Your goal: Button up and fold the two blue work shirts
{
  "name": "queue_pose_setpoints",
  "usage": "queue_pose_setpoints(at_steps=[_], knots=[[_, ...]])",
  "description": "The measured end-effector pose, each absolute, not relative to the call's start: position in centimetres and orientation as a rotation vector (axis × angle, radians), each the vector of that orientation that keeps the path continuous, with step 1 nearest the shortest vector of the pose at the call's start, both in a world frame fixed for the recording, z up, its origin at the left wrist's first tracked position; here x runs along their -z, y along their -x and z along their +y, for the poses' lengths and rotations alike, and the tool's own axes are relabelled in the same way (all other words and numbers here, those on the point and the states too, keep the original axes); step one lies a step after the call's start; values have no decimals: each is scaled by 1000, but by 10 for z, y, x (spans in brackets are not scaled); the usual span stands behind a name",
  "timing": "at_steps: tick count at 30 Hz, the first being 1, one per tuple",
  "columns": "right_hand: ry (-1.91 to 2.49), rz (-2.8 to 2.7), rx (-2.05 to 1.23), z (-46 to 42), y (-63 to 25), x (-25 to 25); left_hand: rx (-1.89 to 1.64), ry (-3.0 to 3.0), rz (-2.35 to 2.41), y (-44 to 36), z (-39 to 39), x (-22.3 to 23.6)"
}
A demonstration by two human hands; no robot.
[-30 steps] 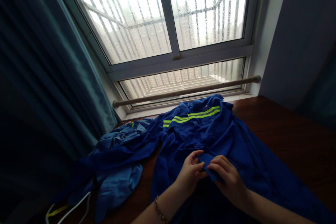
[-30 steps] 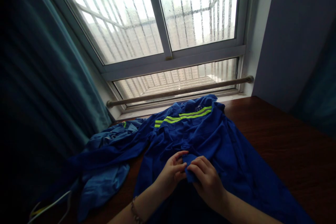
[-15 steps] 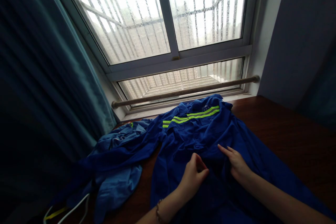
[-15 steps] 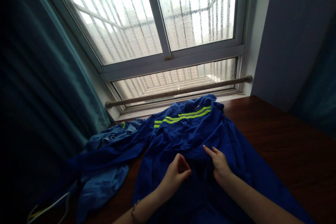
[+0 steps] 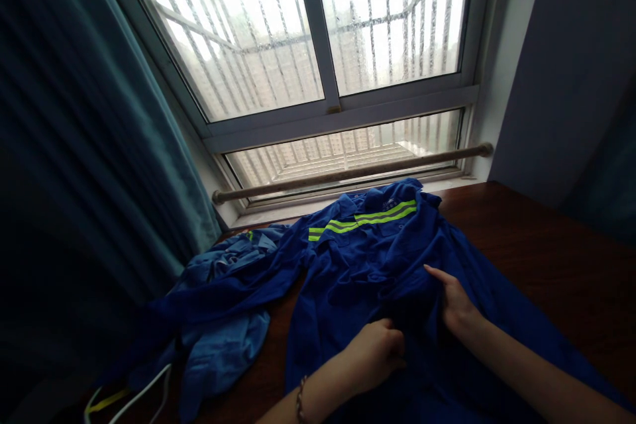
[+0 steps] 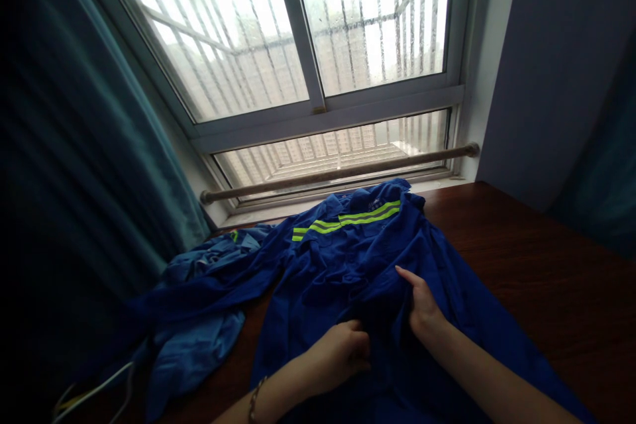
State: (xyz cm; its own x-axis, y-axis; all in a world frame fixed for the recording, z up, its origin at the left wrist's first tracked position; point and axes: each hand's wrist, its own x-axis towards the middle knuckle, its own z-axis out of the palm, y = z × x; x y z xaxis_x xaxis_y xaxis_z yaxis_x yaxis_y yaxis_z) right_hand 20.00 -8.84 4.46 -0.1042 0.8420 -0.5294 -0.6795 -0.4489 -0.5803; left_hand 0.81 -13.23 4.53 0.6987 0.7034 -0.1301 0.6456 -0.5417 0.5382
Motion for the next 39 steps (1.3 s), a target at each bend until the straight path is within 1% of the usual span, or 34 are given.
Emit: queue_pose_setpoints(at_steps=[4,9,14,16,21,27,31,34,37,39], knots=[[1019,-283,-1780,-90,-200,-49,-48,-2541,1055,-12,-137,-47],[1015,-340,-1735,-90,-199,-47,130,-2637,1299,-18,-149,-45],[1001,-280,-1732,-90,-198,-45,223,-2749,1155,-13,-156,-44],[988,-271,-1732,-90,-198,-45,183,-2787,1092,-15,-156,-47],[968,-301,-1758,-89,-198,-42,-49,-2920,956,-27,-153,-55],[937,-300,-1761,-90,-198,-42,-96,-3010,742,-25,-154,-55],[926,-276,-1768,-91,-198,-43,-116,-2992,744,-24,-152,-51],[927,-329,-1749,-93,-197,-46,-178,-2873,836,-22,-147,-48],[899,-490,-1669,-98,-194,-53,-378,-2595,1000,-18,-142,-54],[939,-648,-1541,-104,-192,-60,-522,-2385,1063,-14,-138,-64]])
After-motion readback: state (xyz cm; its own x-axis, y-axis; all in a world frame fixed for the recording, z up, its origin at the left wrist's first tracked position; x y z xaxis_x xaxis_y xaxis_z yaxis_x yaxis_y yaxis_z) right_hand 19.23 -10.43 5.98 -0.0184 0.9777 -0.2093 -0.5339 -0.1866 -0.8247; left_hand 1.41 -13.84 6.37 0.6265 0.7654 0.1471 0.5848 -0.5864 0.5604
